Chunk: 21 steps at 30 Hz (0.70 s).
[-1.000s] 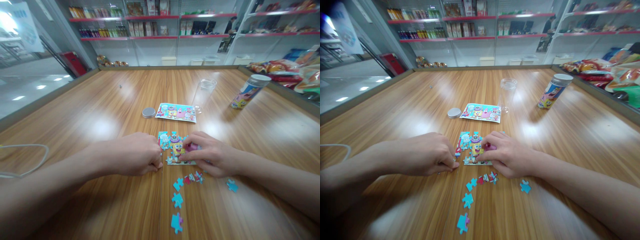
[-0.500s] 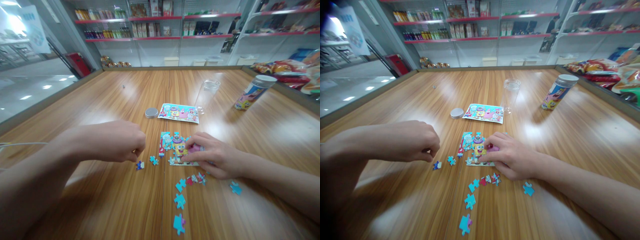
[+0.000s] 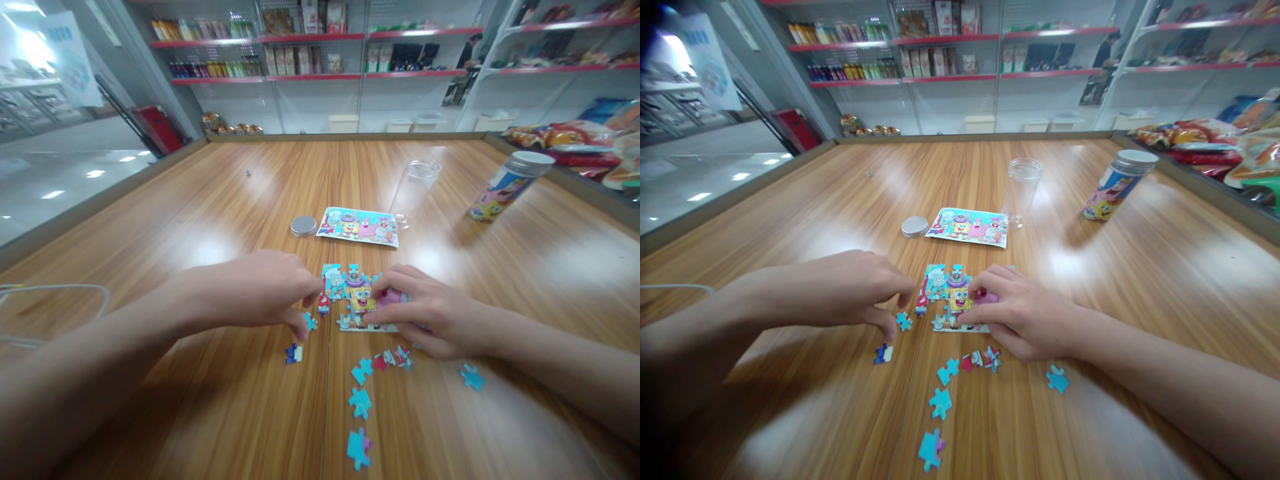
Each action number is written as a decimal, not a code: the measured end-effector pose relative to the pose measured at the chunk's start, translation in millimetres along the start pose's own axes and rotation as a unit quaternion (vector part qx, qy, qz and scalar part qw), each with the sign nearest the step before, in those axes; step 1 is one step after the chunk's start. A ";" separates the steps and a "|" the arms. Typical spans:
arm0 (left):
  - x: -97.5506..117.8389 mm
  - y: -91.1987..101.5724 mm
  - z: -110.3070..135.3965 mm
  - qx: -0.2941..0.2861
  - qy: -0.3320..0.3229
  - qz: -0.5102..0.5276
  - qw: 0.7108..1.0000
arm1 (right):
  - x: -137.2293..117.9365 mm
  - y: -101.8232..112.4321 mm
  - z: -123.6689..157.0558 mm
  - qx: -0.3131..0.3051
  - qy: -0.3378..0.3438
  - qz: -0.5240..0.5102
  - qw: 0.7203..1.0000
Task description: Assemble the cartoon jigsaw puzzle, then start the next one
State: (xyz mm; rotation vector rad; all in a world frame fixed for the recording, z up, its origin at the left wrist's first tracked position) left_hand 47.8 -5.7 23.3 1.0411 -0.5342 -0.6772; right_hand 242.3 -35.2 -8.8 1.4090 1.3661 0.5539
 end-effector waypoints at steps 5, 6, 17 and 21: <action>5.3 -5.4 -6.3 0.010 -0.006 -0.015 1.000 | -0.4 0.0 -0.5 0.000 0.000 0.005 1.000; 6.8 -7.0 -6.9 0.014 -0.014 -0.017 1.000 | -0.1 -0.2 -0.2 0.000 0.000 0.006 1.000; -9.7 2.1 6.4 0.056 -0.015 -0.010 0.998 | -0.2 -0.2 0.9 -0.001 0.001 0.006 1.000; -4.7 -3.9 2.7 0.031 -0.006 -0.018 0.999 | 0.2 -0.2 0.6 -0.001 0.001 0.002 1.000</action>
Point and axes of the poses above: each hand's wrist, its own z-axis away from the middle knuckle, its own y-axis out of the back of the hand, x = y × z, the point moved 6 cm from there along -z, towards the middle knuckle, and after that the axes turned 1 degree about y, right-handed, at the moved point
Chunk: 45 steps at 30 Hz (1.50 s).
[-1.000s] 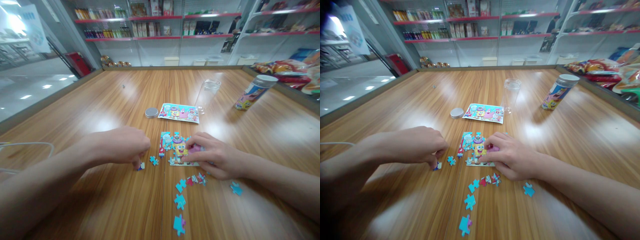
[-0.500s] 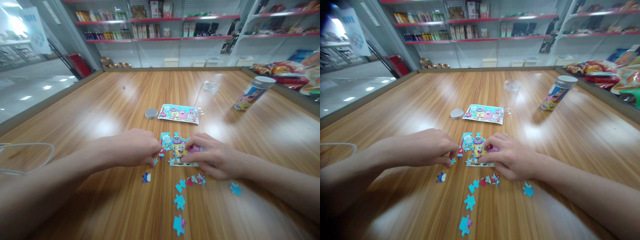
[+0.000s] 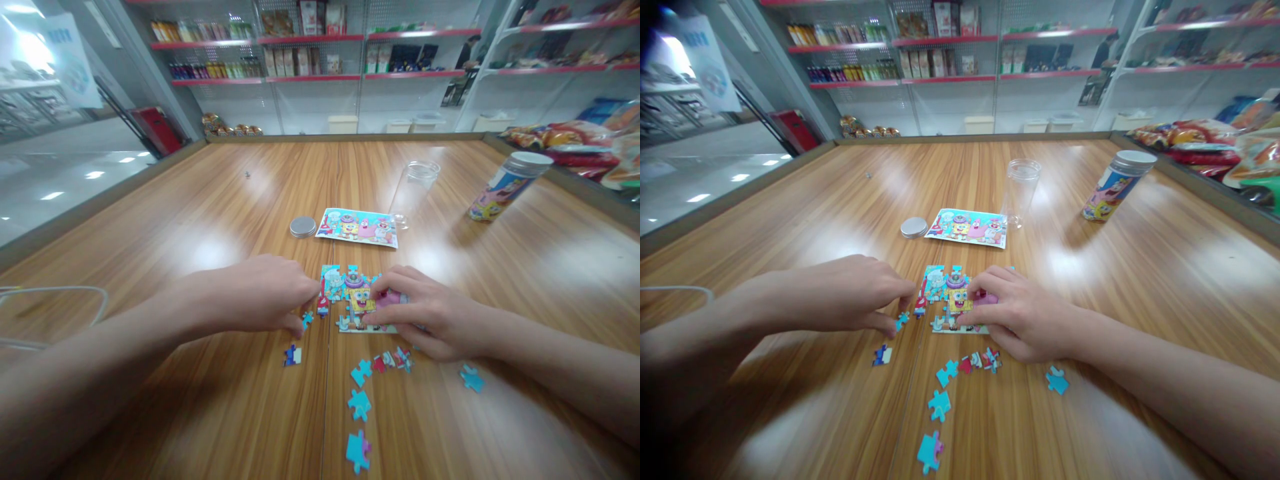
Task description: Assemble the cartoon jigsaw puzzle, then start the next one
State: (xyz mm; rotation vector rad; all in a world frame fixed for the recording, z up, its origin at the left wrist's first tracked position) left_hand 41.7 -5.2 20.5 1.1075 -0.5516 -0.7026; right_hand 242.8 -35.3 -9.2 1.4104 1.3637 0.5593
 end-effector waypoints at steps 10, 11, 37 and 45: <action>10.0 -4.3 -1.8 -0.041 -0.016 -0.017 0.999 | 0.4 -1.1 0.9 -0.003 -0.005 0.002 1.000; 10.5 -4.2 -1.6 -0.045 -0.020 -0.017 0.999 | 0.4 -1.0 1.0 -0.003 -0.005 0.001 1.000; 23.6 -5.0 -21.2 0.047 -0.025 -0.030 0.998 | 1.2 -1.5 1.5 -0.017 -0.015 0.018 1.000; 26.3 -3.2 -25.3 0.091 -0.022 -0.003 0.996 | 0.2 -0.8 0.5 -0.014 -0.015 0.019 1.000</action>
Point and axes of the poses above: each hand's wrist, its own z-axis away from the middle knuckle, its own y-axis out of the back of the hand, x = y × z, the point moved 6 cm from there along -z, towards the middle knuckle, and after that the axes turned 1 degree about y, right-handed, at the moved point
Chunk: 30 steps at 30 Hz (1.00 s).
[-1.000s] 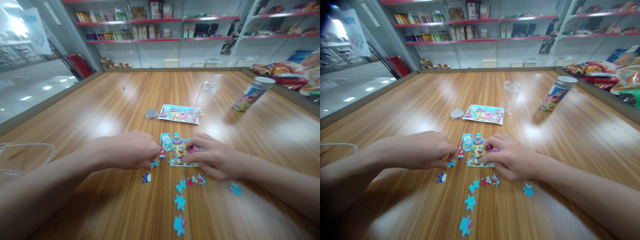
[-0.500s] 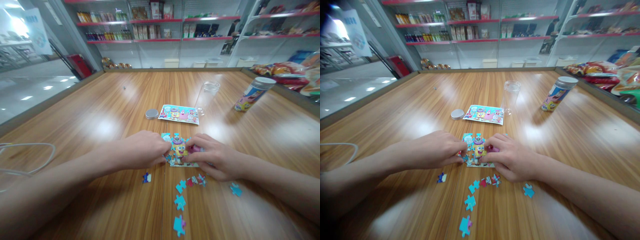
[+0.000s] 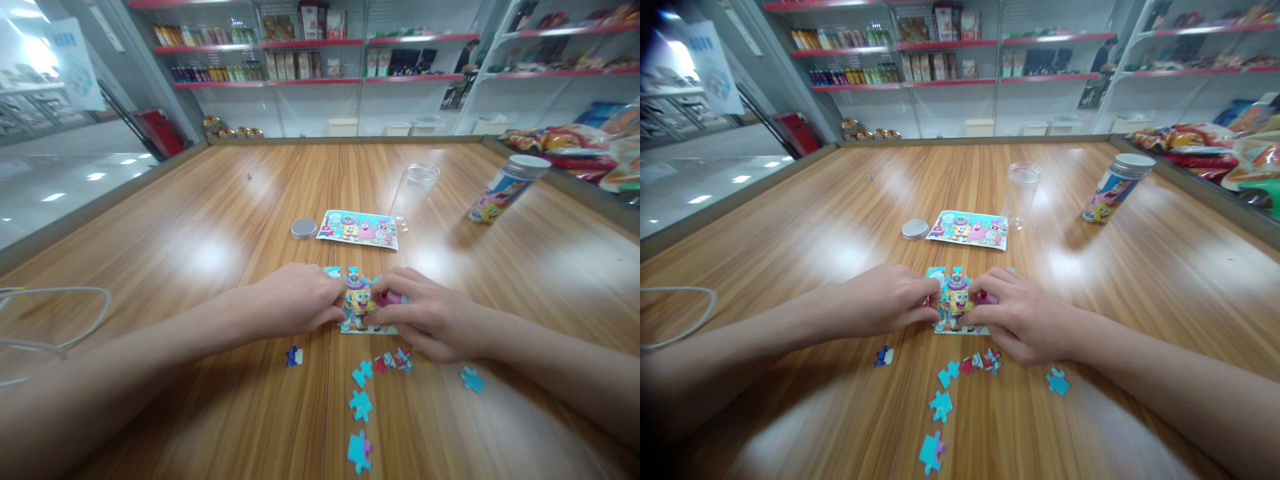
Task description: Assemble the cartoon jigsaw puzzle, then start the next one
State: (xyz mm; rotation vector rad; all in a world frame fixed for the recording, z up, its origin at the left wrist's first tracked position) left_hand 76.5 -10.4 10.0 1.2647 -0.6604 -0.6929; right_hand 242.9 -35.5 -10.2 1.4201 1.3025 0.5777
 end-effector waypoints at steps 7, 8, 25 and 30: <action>-4.9 -2.8 -4.7 0.071 0.023 0.112 0.991 | -0.1 -0.1 0.2 0.003 0.002 0.003 1.000; -5.6 -3.2 -5.2 0.071 0.034 0.136 0.988 | 0.2 -0.5 0.3 0.001 0.001 0.003 1.000; 0.9 -2.8 -1.3 0.061 0.012 0.101 0.993 | -0.1 0.0 0.3 0.003 0.004 0.003 1.000; -3.0 2.2 1.2 0.057 0.011 0.078 0.995 | -1.1 0.8 -0.9 0.008 0.006 -0.002 1.000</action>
Point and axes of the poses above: each hand's wrist, its own z-axis away from the middle knuckle, its own y-axis out of the back of the hand, x = y × z, the point moved 6 cm from there along -z, towards the middle knuckle, and after that the axes turned 1 degree about y, right-handed, at the moved point
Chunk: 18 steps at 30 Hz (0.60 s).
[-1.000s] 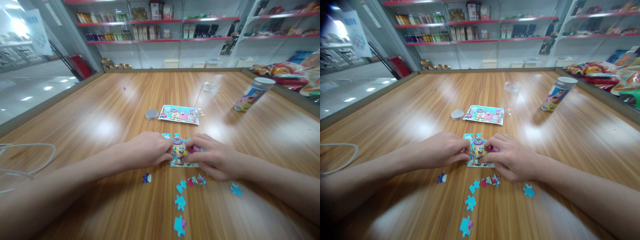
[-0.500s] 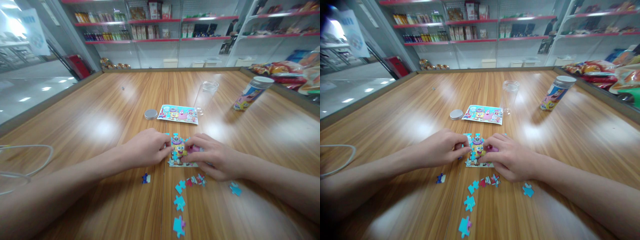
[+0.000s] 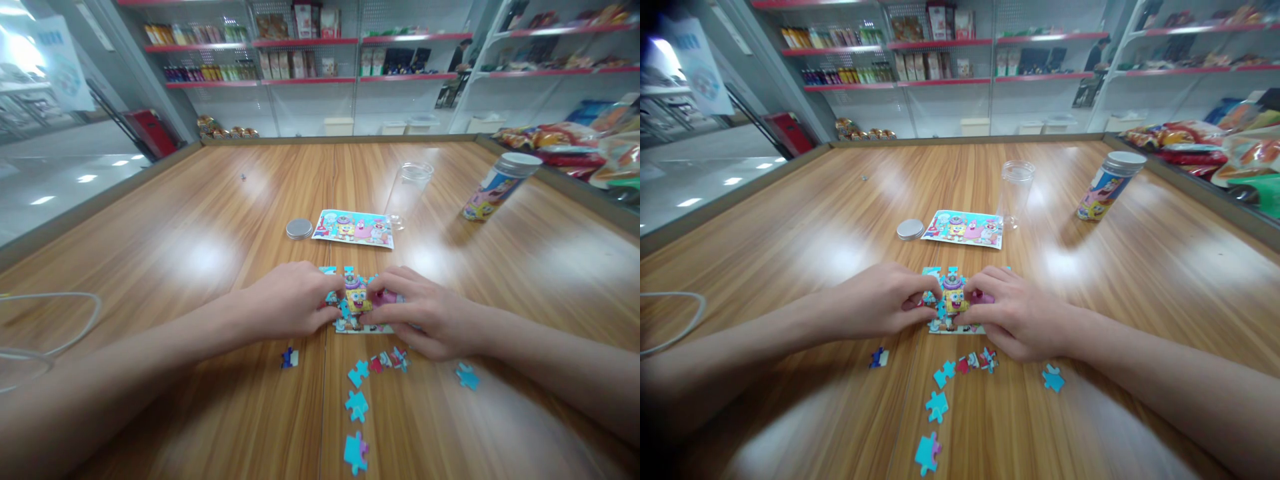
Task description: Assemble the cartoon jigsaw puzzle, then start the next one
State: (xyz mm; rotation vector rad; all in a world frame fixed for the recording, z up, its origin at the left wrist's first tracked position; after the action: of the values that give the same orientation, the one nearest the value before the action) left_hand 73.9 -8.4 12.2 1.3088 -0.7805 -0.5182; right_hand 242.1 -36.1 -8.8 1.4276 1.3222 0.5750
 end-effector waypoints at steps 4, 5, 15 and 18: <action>1.3 1.0 2.4 -0.002 -0.026 -0.003 1.000 | -0.5 0.0 -1.4 0.001 0.001 -0.001 1.000; 2.6 0.3 2.9 -0.001 -0.041 0.001 0.999 | -0.6 0.0 -1.5 0.001 0.000 -0.001 1.000; 2.2 -7.6 3.4 0.008 -0.170 -0.028 0.985 | 1.2 -1.7 1.0 -0.011 -0.007 -0.003 1.000; 0.7 -5.2 2.5 0.012 -0.207 -0.010 0.978 | 1.9 -2.0 0.6 -0.012 -0.008 -0.004 1.000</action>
State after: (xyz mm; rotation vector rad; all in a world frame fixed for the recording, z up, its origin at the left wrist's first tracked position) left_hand 72.9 -11.6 7.4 1.2462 -1.1191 -0.8146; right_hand 242.4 -34.9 -11.4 1.4054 1.3044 0.5720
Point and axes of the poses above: each hand's wrist, its own z-axis away from the middle knuckle, its own y-axis out of the back of the hand, x = y × z, the point moved 6 cm from there along -z, towards the middle knuckle, and after that the axes turned 1 degree about y, right-handed, at the moved point
